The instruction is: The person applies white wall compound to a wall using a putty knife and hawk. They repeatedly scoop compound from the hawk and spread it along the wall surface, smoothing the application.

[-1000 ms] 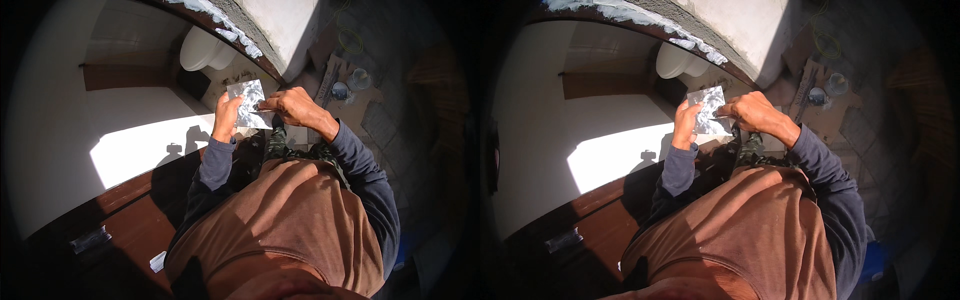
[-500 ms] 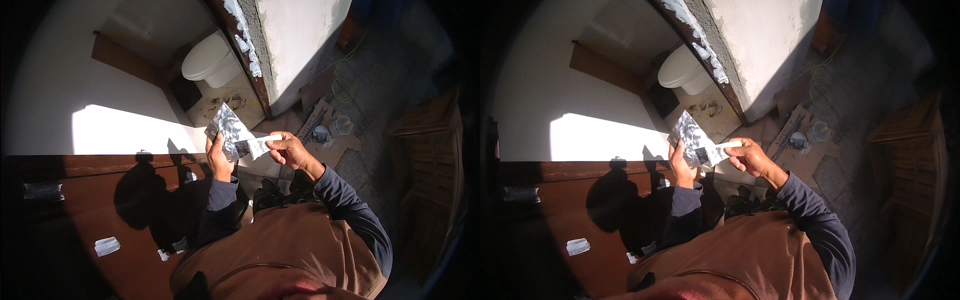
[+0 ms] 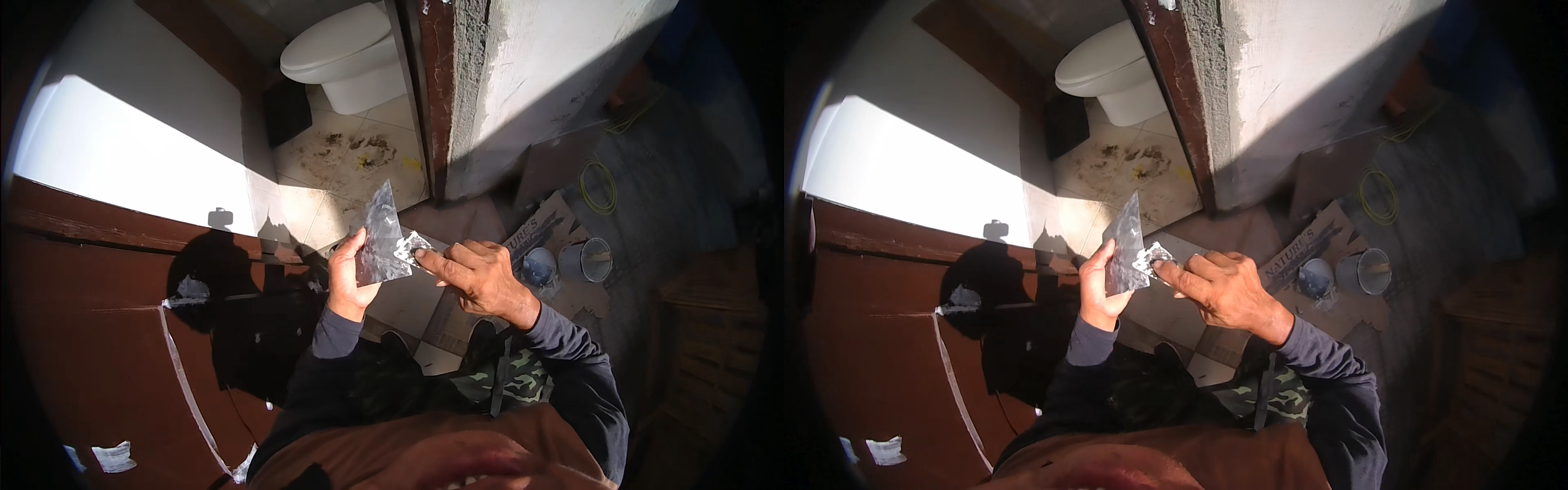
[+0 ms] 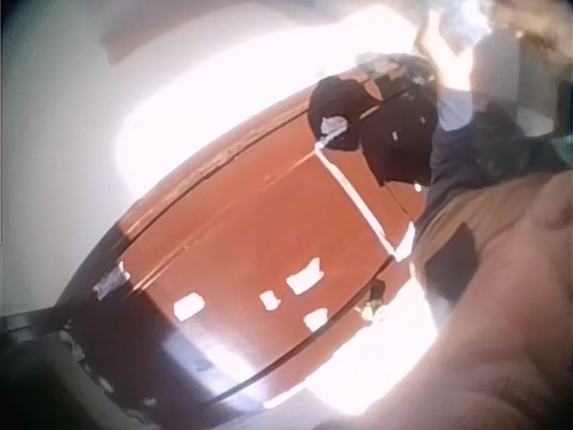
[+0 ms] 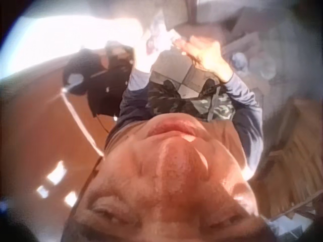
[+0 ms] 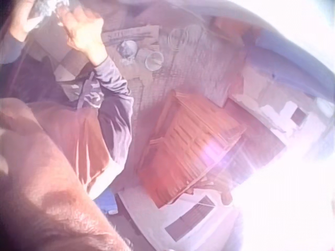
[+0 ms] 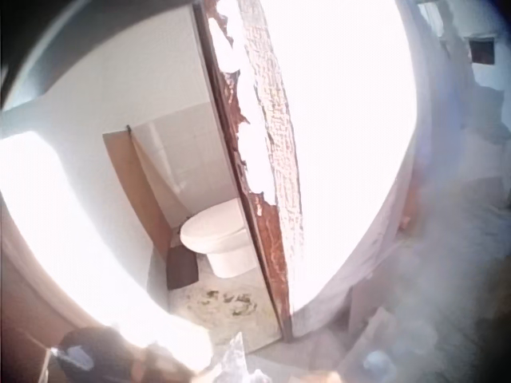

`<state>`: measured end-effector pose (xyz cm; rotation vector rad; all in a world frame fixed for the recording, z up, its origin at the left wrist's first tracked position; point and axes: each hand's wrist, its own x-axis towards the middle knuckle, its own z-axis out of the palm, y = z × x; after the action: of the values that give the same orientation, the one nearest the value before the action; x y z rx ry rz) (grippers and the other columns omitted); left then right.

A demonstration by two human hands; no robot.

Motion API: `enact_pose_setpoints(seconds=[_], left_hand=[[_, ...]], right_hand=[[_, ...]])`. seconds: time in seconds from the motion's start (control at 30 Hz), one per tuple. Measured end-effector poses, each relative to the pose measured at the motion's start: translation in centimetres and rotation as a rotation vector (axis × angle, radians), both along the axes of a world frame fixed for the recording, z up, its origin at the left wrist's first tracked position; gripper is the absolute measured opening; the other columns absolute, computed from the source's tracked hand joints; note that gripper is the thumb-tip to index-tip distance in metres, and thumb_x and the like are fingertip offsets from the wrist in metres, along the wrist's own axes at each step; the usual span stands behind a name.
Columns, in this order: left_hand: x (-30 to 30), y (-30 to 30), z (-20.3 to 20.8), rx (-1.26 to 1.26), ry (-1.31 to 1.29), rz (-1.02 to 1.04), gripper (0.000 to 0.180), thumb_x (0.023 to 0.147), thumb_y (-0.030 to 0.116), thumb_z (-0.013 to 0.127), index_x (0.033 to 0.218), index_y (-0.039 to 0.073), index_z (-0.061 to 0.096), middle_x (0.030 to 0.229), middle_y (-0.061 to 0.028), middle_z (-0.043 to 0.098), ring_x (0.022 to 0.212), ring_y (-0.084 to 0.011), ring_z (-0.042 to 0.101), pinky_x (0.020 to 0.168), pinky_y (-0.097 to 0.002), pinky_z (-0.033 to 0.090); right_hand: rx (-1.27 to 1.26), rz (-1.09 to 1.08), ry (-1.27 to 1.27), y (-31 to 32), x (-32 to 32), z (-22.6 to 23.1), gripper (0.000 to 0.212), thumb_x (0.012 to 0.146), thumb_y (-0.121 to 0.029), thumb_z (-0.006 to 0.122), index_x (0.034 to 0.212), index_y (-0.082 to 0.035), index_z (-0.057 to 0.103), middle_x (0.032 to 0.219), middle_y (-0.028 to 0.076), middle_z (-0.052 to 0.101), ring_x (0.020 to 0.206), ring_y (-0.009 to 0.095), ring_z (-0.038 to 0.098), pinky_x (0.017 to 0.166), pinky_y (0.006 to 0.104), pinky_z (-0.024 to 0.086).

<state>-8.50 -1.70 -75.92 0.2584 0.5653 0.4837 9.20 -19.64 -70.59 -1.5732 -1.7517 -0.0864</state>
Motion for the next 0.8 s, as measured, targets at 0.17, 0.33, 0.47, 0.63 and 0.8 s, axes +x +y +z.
enact_pose_setpoints(seconds=[0.17,0.33,0.47,0.63,0.8], left_hand=[[2.2,0.8,-7.3,0.179,0.051,-0.053,0.022,0.099,0.012,0.059,0.118,0.002,0.062,0.113,-0.0111,0.070,0.104,-0.0242,0.068,0.096,-0.0417,0.054],[4.2,-0.5,-13.4,0.221,-0.105,-0.123,0.024,0.100,0.015,0.056,0.119,0.002,0.063,0.110,-0.0101,0.071,0.099,-0.0227,0.070,0.093,-0.0400,0.055],[4.2,-0.1,-14.9,0.340,-0.138,-0.011,0.024,0.100,0.015,0.057,0.119,0.002,0.063,0.110,-0.0093,0.072,0.099,-0.0207,0.070,0.093,-0.0389,0.055],[4.9,-1.2,-15.9,0.596,-0.112,0.136,0.025,0.100,0.013,0.057,0.121,0.001,0.060,0.114,-0.0093,0.069,0.104,-0.0211,0.068,0.093,-0.0376,0.055],[5.3,-3.0,-17.8,0.597,-0.074,0.204,0.026,0.101,0.016,0.058,0.121,0.001,0.060,0.115,-0.0115,0.069,0.105,-0.0199,0.068,0.090,-0.0325,0.056]], right_hand=[[0.131,0.111,-0.050,0.2,2.8,-9.4,0.054,0.080,-0.019,0.075,0.133,-0.020,0.064,0.071,-0.001,0.051,0.057,0.018,0.055,0.050,0.0325,0.046],[0.157,0.121,-0.066,0.8,5.4,-17.7,0.057,0.079,-0.011,0.076,0.134,-0.019,0.063,0.072,0.002,0.053,0.061,0.021,0.060,0.054,0.0338,0.050],[0.046,0.049,-0.134,-1.4,6.5,-19.3,0.034,0.091,-0.020,0.072,0.123,-0.010,0.066,0.071,0.002,0.055,0.061,0.019,0.061,0.054,0.0323,0.050],[-0.110,0.303,1.644,-4.5,4.9,-18.8,0.029,0.102,-0.033,0.057,0.101,-0.005,0.061,0.063,0.005,0.056,0.045,0.012,0.044,0.045,0.0261,0.035],[-0.179,0.054,1.815,-3.7,2.9,-19.5,0.023,0.103,-0.028,0.056,0.100,-0.005,0.059,0.064,0.005,0.057,0.044,0.012,0.044,0.044,0.0264,0.036]])
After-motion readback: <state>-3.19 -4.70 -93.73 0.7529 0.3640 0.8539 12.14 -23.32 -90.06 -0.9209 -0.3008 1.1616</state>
